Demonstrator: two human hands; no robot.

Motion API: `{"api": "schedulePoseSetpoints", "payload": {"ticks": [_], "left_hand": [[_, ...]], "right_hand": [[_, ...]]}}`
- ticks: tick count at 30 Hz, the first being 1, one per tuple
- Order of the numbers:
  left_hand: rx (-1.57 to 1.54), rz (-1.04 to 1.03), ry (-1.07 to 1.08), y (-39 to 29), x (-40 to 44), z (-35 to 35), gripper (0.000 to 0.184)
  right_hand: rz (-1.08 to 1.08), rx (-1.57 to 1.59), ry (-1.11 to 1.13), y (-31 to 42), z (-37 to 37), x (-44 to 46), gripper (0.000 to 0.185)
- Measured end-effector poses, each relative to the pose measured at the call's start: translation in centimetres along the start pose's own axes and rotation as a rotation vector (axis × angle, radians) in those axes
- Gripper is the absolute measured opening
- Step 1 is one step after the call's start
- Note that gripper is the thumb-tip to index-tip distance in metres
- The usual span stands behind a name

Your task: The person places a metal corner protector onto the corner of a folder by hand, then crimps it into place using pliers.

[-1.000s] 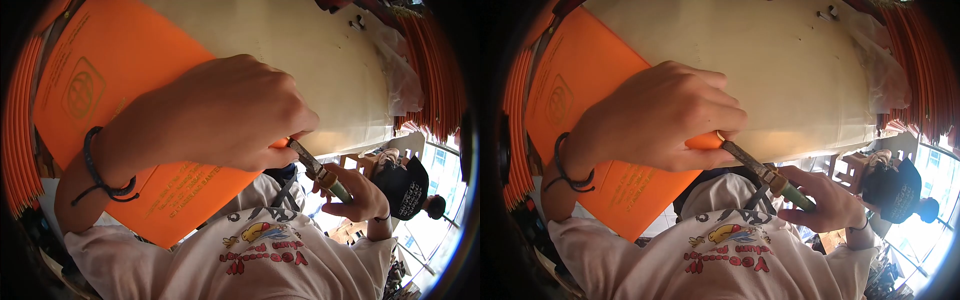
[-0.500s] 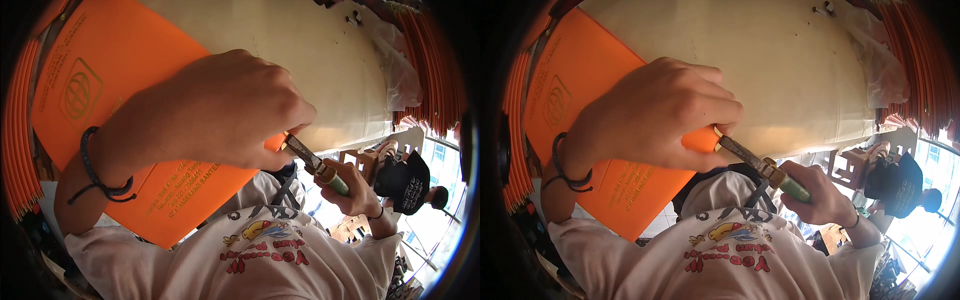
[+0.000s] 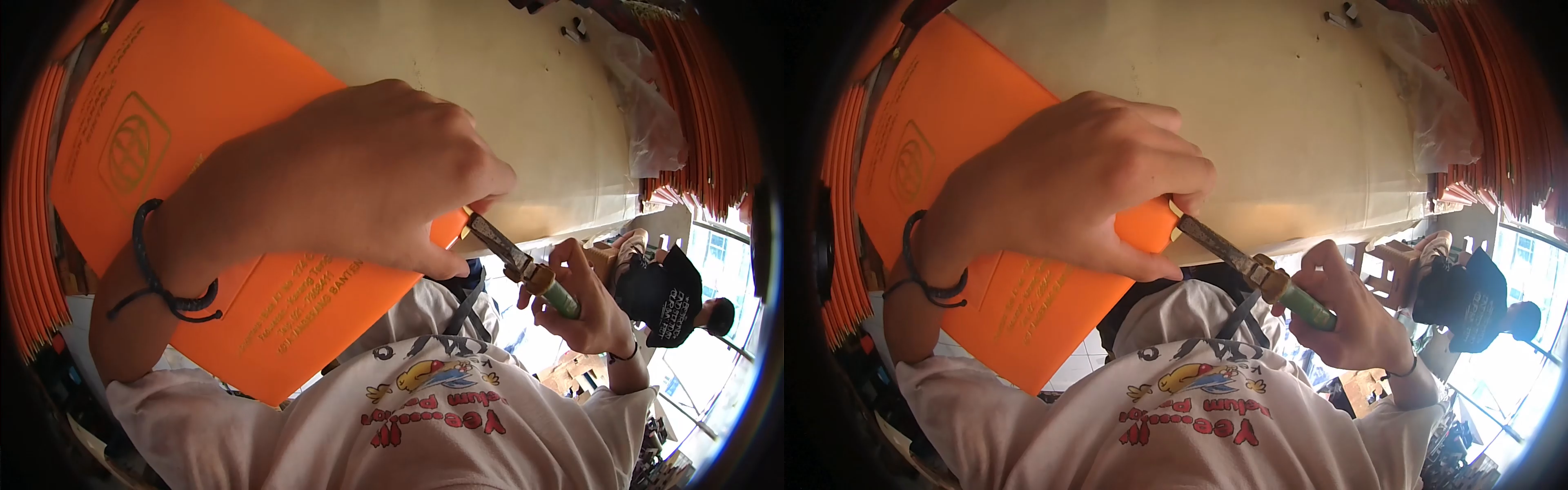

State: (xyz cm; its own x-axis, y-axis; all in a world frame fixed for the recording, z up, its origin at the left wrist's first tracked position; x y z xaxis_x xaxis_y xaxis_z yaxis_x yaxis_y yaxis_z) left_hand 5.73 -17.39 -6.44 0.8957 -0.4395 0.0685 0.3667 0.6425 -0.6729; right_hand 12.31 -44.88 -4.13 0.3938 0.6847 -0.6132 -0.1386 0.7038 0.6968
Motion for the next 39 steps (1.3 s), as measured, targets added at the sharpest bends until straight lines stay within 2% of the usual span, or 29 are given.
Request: {"api": "schedulePoseSetpoints", "payload": {"ticks": [2,5,9,14,20,26,29,32,35,39], "left_hand": [[-0.012,-0.004,-0.009,-0.1,0.0,0.0,0.035],[-0.019,-0.027,-0.026,-0.1,0.0,0.0,0.035],[-0.015,0.003,0.004,0.0,0.1,0.1,0.033],[-0.015,-0.004,0.016,0.0,0.1,0.0,0.028],[-0.025,0.009,0.018,0.0,0.2,0.0,0.025],[-0.024,0.021,0.025,-0.1,0.1,0.0,0.023],[-0.029,0.017,0.027,-0.1,0.2,0.0,0.022],[-0.017,0.012,0.025,-0.1,0.2,-0.1,0.022],[0.005,0.004,0.021,-0.1,0.2,0.0,0.022],[0.038,-0.02,0.002,0.0,0.1,-0.1,0.023]], "right_hand": [[-0.014,-0.176,0.102,0.2,0.2,-0.2,0.024],[0.095,-0.156,0.212,-0.4,-0.1,0.0,0.032],[0.093,-0.121,0.26,1.0,-0.1,-0.1,0.048],[0.143,-0.089,0.288,1.1,-0.7,-0.2,0.056],[0.126,-0.061,0.215,0.3,-0.6,-0.5,0.058],[0.151,-0.154,0.236,0.5,-0.5,-0.1,0.059],[0.079,-0.106,0.265,0.8,-0.4,-0.2,0.056],[0.143,-0.136,0.238,1.0,-0.4,-0.1,0.051],[0.087,-0.142,0.238,1.0,-0.4,-0.1,0.048],[0.143,-0.166,0.194,0.8,-0.5,0.1,0.04]]}}
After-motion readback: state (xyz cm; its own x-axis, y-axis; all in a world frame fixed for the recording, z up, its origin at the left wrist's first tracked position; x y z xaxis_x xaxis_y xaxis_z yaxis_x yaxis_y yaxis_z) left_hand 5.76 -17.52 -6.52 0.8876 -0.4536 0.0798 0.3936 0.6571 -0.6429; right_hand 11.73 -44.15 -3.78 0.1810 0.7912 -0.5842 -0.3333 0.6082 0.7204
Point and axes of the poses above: each hand's wrist, its own x-axis towards the middle knuckle, its own z-axis out of the back of the hand, y = z × x, the point moved 2 cm from there along x, towards the middle knuckle, and after that the axes turned 3 degrees about -x, right-handed, at the moved point
